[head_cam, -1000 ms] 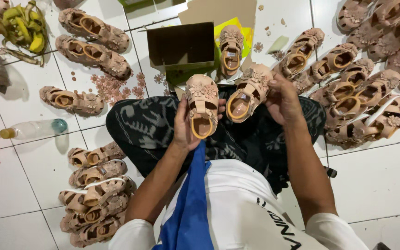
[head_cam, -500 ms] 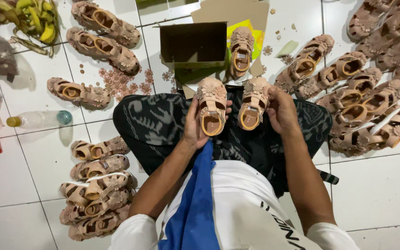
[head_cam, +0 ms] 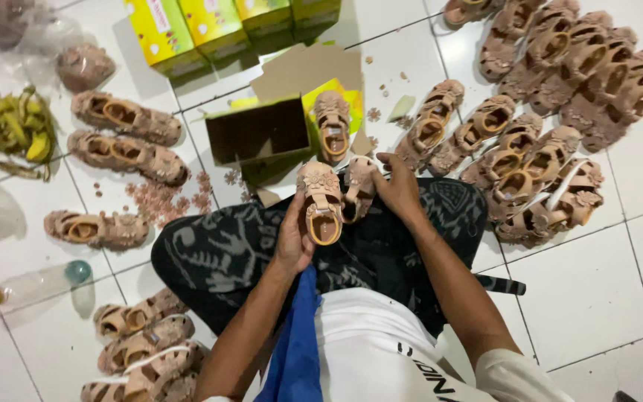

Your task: The person sits on the floor and packs pairs of decorated children's sandals into yellow shoe boxes, folding the box flaps closed and stacking the finished boxes with others. They pick up sandal pairs from the floor, place them inside a box, and set the closed box aside.

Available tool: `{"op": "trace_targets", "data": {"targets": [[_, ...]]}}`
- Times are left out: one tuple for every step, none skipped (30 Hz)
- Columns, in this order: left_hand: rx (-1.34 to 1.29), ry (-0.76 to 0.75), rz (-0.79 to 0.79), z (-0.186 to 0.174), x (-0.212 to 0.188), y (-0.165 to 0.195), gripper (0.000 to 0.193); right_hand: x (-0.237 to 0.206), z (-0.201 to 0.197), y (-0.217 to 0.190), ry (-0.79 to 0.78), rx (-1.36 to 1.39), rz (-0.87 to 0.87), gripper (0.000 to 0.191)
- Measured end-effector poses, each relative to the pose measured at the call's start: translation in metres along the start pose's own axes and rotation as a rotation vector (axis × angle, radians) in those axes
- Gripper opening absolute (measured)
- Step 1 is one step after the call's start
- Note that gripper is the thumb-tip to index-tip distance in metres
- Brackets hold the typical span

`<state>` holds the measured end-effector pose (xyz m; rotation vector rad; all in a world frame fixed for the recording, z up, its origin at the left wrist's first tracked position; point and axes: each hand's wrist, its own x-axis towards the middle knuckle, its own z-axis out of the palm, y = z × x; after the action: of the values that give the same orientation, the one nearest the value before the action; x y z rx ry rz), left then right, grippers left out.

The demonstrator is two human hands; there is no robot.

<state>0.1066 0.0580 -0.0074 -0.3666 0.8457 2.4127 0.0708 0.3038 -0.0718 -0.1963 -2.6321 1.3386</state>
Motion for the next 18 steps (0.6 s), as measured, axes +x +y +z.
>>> {"op": "trace_targets", "data": {"targets": [[0.015, 0.034, -0.016, 0.006, 0.005, 0.0, 0.055, -0.004, -0.01, -0.019, 0.089, -0.169, -0.16, 0.033], [0.029, 0.07, -0.027, 0.011, 0.01, -0.001, 0.052, -0.006, -0.021, -0.039, 0.056, -0.054, -0.07, 0.032], [0.042, 0.109, -0.036, 0.016, 0.017, -0.001, 0.05, -0.009, -0.033, -0.06, 0.019, 0.063, 0.015, 0.032], [0.046, 0.105, -0.033, 0.021, 0.022, -0.001, 0.048, -0.013, -0.046, -0.079, -0.101, 0.221, -0.074, 0.039], [0.051, 0.099, -0.031, 0.026, 0.028, -0.001, 0.045, -0.014, -0.055, -0.096, -0.22, 0.377, -0.162, 0.046], [0.056, 0.094, -0.025, 0.032, 0.034, 0.0, 0.044, -0.011, -0.057, -0.111, -0.199, 0.332, -0.206, 0.046], [0.06, 0.052, -0.01, 0.038, 0.04, 0.003, 0.043, -0.008, -0.055, -0.124, -0.181, 0.29, -0.25, 0.045], [0.064, 0.009, 0.003, 0.046, 0.045, 0.006, 0.043, -0.003, -0.054, -0.131, -0.161, 0.246, -0.291, 0.045], [0.067, -0.035, 0.017, 0.057, 0.051, 0.011, 0.042, 0.007, -0.054, -0.133, -0.121, 0.239, -0.239, 0.037], [0.274, 0.021, 0.102, 0.068, 0.053, 0.018, 0.044, 0.02, -0.05, -0.131, -0.084, 0.234, -0.188, 0.03], [0.48, 0.078, 0.194, 0.081, 0.052, 0.028, 0.048, 0.034, -0.046, -0.125, -0.051, 0.231, -0.14, 0.023], [0.686, 0.136, 0.287, 0.096, 0.048, 0.039, 0.052, 0.047, -0.042, -0.118, -0.051, 0.218, -0.099, 0.022], [0.788, 0.094, 0.412, 0.113, 0.039, 0.05, 0.05, 0.06, -0.037, -0.11, -0.054, 0.208, -0.053, 0.021], [0.889, 0.053, 0.534, 0.131, 0.024, 0.059, 0.05, 0.072, -0.03, -0.102, -0.059, 0.199, -0.004, 0.021], [0.986, 0.007, 0.653, 0.15, 0.009, 0.069, 0.051, 0.081, -0.024, -0.095, -0.037, 0.217, -0.019, 0.018], [1.017, -0.143, 0.616, 0.167, -0.009, 0.082, 0.047, 0.088, -0.017, -0.089, -0.017, 0.235, -0.032, 0.016], [1.043, -0.294, 0.583, 0.183, -0.026, 0.094, 0.048, 0.096, -0.011, -0.084, 0.002, 0.252, -0.05, 0.014], [1.043, -0.492, 0.531, 0.199, -0.037, 0.103, 0.048, 0.108, -0.009, -0.079, 0.014, 0.251, -0.059, 0.012]]}}
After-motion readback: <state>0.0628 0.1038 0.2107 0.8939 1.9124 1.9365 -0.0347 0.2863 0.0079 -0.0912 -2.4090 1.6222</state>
